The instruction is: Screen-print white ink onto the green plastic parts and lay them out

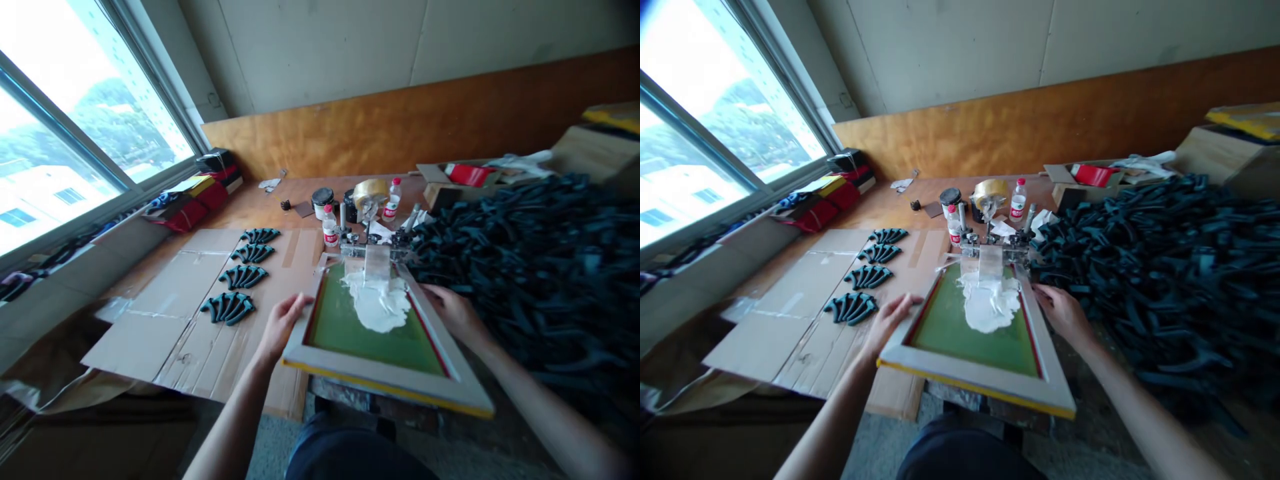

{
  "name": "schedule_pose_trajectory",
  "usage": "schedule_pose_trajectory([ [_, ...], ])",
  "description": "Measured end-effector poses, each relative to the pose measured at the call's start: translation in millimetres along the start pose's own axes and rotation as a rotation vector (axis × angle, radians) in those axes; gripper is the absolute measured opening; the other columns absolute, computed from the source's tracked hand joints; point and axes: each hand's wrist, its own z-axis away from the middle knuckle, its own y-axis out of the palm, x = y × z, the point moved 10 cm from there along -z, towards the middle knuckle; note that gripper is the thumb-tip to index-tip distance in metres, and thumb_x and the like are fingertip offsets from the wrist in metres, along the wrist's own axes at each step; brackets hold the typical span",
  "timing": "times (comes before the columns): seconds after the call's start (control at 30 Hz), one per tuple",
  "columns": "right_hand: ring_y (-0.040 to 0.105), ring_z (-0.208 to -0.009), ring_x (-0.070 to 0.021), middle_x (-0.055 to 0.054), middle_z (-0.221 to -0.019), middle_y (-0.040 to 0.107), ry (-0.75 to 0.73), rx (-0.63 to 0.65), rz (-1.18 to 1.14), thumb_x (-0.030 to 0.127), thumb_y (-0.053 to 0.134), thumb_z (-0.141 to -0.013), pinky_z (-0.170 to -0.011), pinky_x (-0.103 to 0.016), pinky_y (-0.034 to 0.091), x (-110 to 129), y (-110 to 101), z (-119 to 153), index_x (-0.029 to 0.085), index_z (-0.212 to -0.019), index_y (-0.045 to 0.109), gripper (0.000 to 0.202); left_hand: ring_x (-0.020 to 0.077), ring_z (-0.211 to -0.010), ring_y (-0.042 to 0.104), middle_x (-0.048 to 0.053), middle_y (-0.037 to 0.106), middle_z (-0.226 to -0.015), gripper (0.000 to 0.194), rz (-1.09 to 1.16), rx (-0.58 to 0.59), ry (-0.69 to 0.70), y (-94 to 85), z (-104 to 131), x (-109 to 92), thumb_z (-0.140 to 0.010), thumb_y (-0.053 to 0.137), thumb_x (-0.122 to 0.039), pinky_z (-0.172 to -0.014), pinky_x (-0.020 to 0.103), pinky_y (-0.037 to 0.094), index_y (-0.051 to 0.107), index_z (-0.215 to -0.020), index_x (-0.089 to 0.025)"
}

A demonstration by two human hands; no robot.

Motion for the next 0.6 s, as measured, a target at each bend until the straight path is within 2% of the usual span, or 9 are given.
schedule_pose_trajectory([
  [0.03,0.066,-0.091,-0.0176,-0.011,-0.104,0.07,-0.008,-0.029,-0.031,0.036,0.041,-0.095,-0.081,-0.03,0.054,2,-7,-10,0.01,-0.111,0.065,0.039,0.0126,-0.056,0.057,0.001,0.066,-0.071,0.061,-0.03,0.013,-0.068,0.7,7,28,-0.076,0.06,-0.062,-0.05,0.022,0.043,0.064,-0.114,-0.014],
  [0.1,0.06,-0.108,-0.0236,-0.014,-0.12,0.063,-0.058,-0.059,-0.068,0.038,0.054,-0.089,-0.09,-0.035,0.05,22,-11,-31,0.012,-0.124,0.058,0.044,0.0114,-0.054,0.055,-0.003,0.062,-0.064,0.071,-0.108,-0.019,-0.138,-0.5,15,74,-0.074,0.063,-0.06,-0.048,0.02,0.04,0.054,-0.13,-0.017],
  [0.17,0.054,-0.115,-0.0277,-0.015,-0.126,0.057,-0.121,0.002,-0.027,0.034,0.065,-0.082,-0.095,-0.039,0.047,54,0,-50,0.013,-0.127,0.054,0.051,0.0107,-0.053,0.053,-0.005,0.058,-0.06,0.073,-0.226,-0.068,-0.156,-2.7,14,106,-0.077,0.06,-0.056,-0.048,0.019,0.038,0.046,-0.138,-0.019],
  [0.2,0.055,-0.111,-0.0279,-0.015,-0.12,0.059,-0.139,0.069,0.009,0.03,0.067,-0.079,-0.092,-0.039,0.048,69,11,-55,0.014,-0.122,0.056,0.047,0.0106,-0.053,0.053,-0.006,0.057,-0.06,0.071,-0.287,-0.082,-0.152,-3.4,11,116,-0.078,0.059,-0.054,-0.049,0.019,0.038,0.045,-0.139,-0.02],
  [0.3,0.06,-0.089,-0.0233,-0.008,-0.091,0.065,-0.152,0.3,0.076,0.017,0.064,-0.079,-0.075,-0.032,0.049,97,46,-48,0.017,-0.094,0.062,0.016,0.0113,-0.057,0.055,-0.005,0.059,-0.063,0.062,-0.401,-0.073,-0.137,-3.7,3,132,-0.082,0.054,-0.05,-0.052,0.019,0.039,0.047,-0.138,-0.023],
  [0.37,0.059,-0.082,-0.0211,-0.006,-0.081,0.064,-0.194,0.359,0.073,0.011,0.057,-0.081,-0.07,-0.029,0.046,107,54,-27,0.018,-0.082,0.06,0.007,0.012,-0.059,0.056,-0.004,0.061,-0.065,0.059,-0.43,-0.069,-0.137,-5.7,0,136,-0.083,0.052,-0.05,-0.053,0.02,0.041,0.049,-0.136,-0.023],
  [0.5,0.055,-0.084,-0.0196,-0.007,-0.081,0.062,-0.452,0.357,-0.042,0.003,0.044,-0.08,-0.073,-0.029,0.043,126,40,23,0.018,-0.079,0.06,0.021,0.0125,-0.057,0.056,-0.003,0.062,-0.065,0.06,-0.422,-0.069,-0.164,-8.6,1,141,-0.083,0.052,-0.052,-0.054,0.021,0.042,0.051,-0.134,-0.022],
  [0.6,0.055,-0.083,-0.0189,-0.005,-0.08,0.062,-0.596,0.462,-0.128,0.003,0.047,-0.076,-0.075,-0.029,0.043,134,32,38,0.019,-0.078,0.061,0.021,0.0123,-0.057,0.055,-0.003,0.062,-0.067,0.061,-0.391,-0.06,-0.162,-7.2,1,143,-0.082,0.052,-0.053,-0.053,0.021,0.042,0.052,-0.133,-0.021],
])
